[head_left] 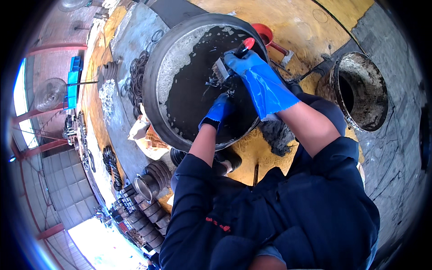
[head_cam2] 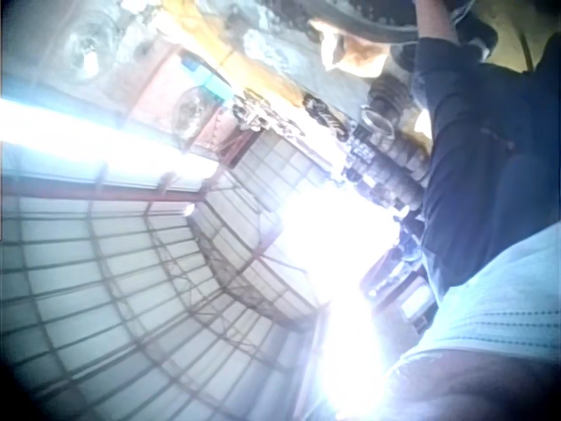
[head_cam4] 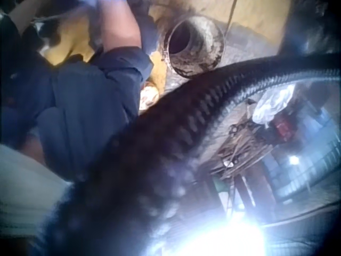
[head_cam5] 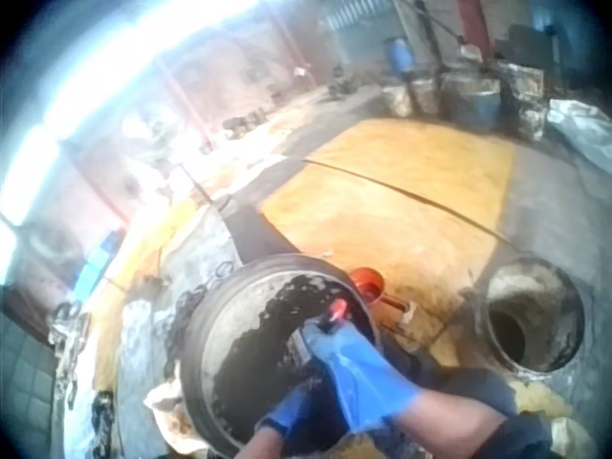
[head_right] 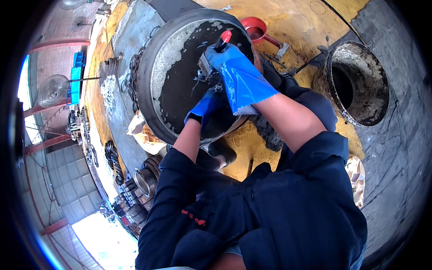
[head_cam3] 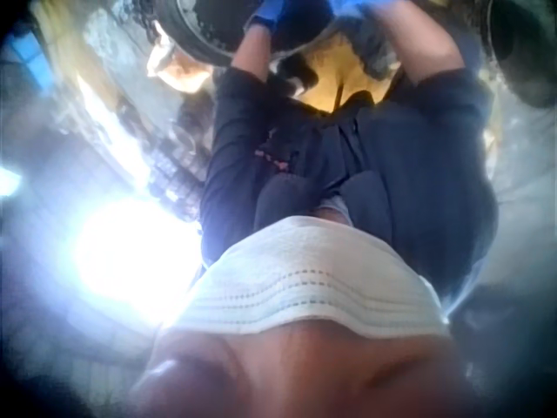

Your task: The person is using a brush to scrub a circular metal part inside a bucket containing dark liquid, rotating the part to clean different sections.

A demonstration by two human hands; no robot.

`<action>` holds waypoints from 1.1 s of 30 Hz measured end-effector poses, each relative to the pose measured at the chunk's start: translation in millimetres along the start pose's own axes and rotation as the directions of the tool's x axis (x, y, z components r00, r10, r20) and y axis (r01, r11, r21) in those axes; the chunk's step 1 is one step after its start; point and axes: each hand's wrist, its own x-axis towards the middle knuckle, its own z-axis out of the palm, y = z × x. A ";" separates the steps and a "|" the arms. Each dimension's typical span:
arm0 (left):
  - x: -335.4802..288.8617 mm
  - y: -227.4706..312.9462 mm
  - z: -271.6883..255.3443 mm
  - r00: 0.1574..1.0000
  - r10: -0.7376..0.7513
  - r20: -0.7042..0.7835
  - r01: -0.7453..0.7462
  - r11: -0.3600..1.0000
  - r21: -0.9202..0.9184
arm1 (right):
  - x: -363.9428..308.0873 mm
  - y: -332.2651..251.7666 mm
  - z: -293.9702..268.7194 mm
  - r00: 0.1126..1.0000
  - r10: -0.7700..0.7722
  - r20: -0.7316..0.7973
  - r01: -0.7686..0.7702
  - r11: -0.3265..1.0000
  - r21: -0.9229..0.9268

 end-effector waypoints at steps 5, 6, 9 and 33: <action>-8.6 32.7 -0.3 0.994 0.108 0.004 -0.108 0.982 0.153 | 7.2 10.6 -11.0 0.997 -0.082 -0.010 0.082 0.996 0.046; -14.5 37.5 -0.4 0.989 0.142 -0.045 -0.128 0.964 0.232 | 6.8 11.7 -11.4 0.995 -0.099 -0.007 0.100 0.992 0.076; -20.4 70.2 -12.6 0.998 -0.018 -0.060 0.047 0.840 0.540 | -2.9 2.1 -16.5 0.998 -0.062 -0.029 0.063 0.998 0.032; -16.5 41.6 -32.5 0.990 -0.135 -0.039 0.126 0.729 0.673 | -4.2 -1.8 1.3 0.998 0.021 -0.062 -0.026 0.996 -0.081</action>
